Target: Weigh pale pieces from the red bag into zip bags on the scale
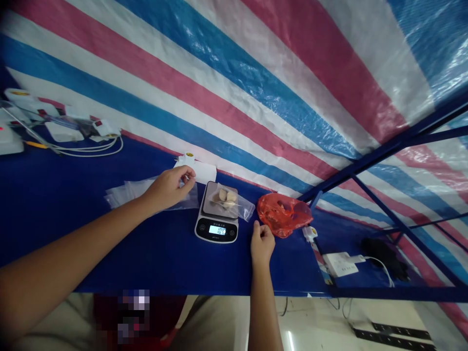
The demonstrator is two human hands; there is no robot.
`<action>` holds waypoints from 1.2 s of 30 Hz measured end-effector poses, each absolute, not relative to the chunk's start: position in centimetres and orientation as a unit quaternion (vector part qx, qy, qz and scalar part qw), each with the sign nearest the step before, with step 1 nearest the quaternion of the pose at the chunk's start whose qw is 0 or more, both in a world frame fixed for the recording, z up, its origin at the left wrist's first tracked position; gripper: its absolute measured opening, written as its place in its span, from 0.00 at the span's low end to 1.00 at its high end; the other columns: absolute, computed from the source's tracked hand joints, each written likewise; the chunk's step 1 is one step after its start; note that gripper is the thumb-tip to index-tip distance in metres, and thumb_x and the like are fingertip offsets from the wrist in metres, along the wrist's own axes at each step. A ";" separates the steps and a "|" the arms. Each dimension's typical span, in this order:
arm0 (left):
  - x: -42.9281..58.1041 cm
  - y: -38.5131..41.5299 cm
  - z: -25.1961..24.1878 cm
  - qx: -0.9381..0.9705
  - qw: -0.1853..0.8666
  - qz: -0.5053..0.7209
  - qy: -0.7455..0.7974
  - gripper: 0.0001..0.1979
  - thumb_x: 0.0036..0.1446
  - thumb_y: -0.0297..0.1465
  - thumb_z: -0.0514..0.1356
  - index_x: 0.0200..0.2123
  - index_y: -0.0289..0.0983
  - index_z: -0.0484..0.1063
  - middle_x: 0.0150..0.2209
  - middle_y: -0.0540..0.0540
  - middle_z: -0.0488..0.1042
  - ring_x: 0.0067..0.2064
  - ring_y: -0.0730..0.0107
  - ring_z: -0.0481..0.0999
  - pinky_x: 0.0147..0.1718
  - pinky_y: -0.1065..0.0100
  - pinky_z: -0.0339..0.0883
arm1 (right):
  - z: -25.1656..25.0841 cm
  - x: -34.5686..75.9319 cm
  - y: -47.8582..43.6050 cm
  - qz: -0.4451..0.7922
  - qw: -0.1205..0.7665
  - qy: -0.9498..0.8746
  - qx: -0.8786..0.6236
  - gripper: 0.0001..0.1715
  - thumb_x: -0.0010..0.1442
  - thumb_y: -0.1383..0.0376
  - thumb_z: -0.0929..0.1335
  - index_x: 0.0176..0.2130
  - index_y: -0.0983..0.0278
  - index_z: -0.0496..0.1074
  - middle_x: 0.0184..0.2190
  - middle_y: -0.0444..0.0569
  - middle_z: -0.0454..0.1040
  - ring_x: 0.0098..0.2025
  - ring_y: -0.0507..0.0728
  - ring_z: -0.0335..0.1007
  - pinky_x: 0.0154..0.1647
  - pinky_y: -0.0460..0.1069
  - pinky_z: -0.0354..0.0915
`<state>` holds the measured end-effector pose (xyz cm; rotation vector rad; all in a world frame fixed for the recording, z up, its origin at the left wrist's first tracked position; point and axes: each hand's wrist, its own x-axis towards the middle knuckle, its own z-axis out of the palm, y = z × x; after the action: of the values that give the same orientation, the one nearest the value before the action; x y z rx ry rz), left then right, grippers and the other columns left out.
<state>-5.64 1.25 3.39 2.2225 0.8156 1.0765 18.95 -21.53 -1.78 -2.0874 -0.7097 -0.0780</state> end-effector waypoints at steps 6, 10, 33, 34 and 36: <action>-6.0 1.0 3.7 0.773 0.214 0.508 0.313 0.21 0.58 0.40 0.61 0.21 0.39 0.56 0.18 0.56 0.56 0.22 0.77 0.56 0.26 0.67 0.51 | -1.5 18.3 -21.1 -0.054 0.410 -0.269 -0.870 0.36 0.52 0.43 0.71 0.21 0.57 0.45 0.15 0.35 0.46 0.21 0.49 0.43 0.23 0.47 0.50; -5.9 1.1 3.6 0.732 0.225 0.565 0.307 0.29 0.57 0.40 0.63 0.18 0.39 0.45 0.18 0.56 0.43 0.21 0.78 0.45 0.23 0.66 0.43 | -1.6 18.4 -21.4 -0.063 0.461 -0.254 -0.848 0.36 0.54 0.46 0.70 0.18 0.56 0.44 0.14 0.36 0.44 0.19 0.49 0.42 0.20 0.48 0.49; -6.2 0.3 4.1 0.799 0.271 0.487 0.226 0.25 0.69 0.37 0.49 0.22 0.37 0.74 0.21 0.49 0.74 0.27 0.72 0.75 0.32 0.68 0.67 | -1.1 18.3 -21.7 0.068 0.555 -0.216 -0.801 0.29 0.56 0.54 0.67 0.10 0.60 0.62 0.09 0.44 0.59 0.13 0.52 0.54 0.15 0.49 0.52; -6.2 0.3 4.1 0.799 0.274 0.486 0.225 0.25 0.69 0.37 0.49 0.22 0.37 0.74 0.22 0.49 0.74 0.27 0.72 0.75 0.32 0.68 0.67 | -1.1 18.2 -21.8 0.068 0.550 -0.224 -0.802 0.30 0.57 0.53 0.67 0.10 0.60 0.62 0.09 0.44 0.59 0.14 0.52 0.55 0.16 0.49 0.53; -6.1 0.3 4.1 0.800 0.276 0.484 0.223 0.25 0.69 0.37 0.49 0.22 0.37 0.73 0.22 0.49 0.75 0.28 0.71 0.76 0.33 0.68 0.67 | -1.2 18.0 -21.8 0.063 0.554 -0.237 -0.796 0.31 0.59 0.49 0.66 0.12 0.60 0.61 0.10 0.44 0.59 0.15 0.52 0.56 0.17 0.48 0.54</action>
<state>-6.14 0.31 4.09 2.1489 0.6002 1.3012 17.98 -21.77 -1.16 -1.8799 -0.5610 0.1493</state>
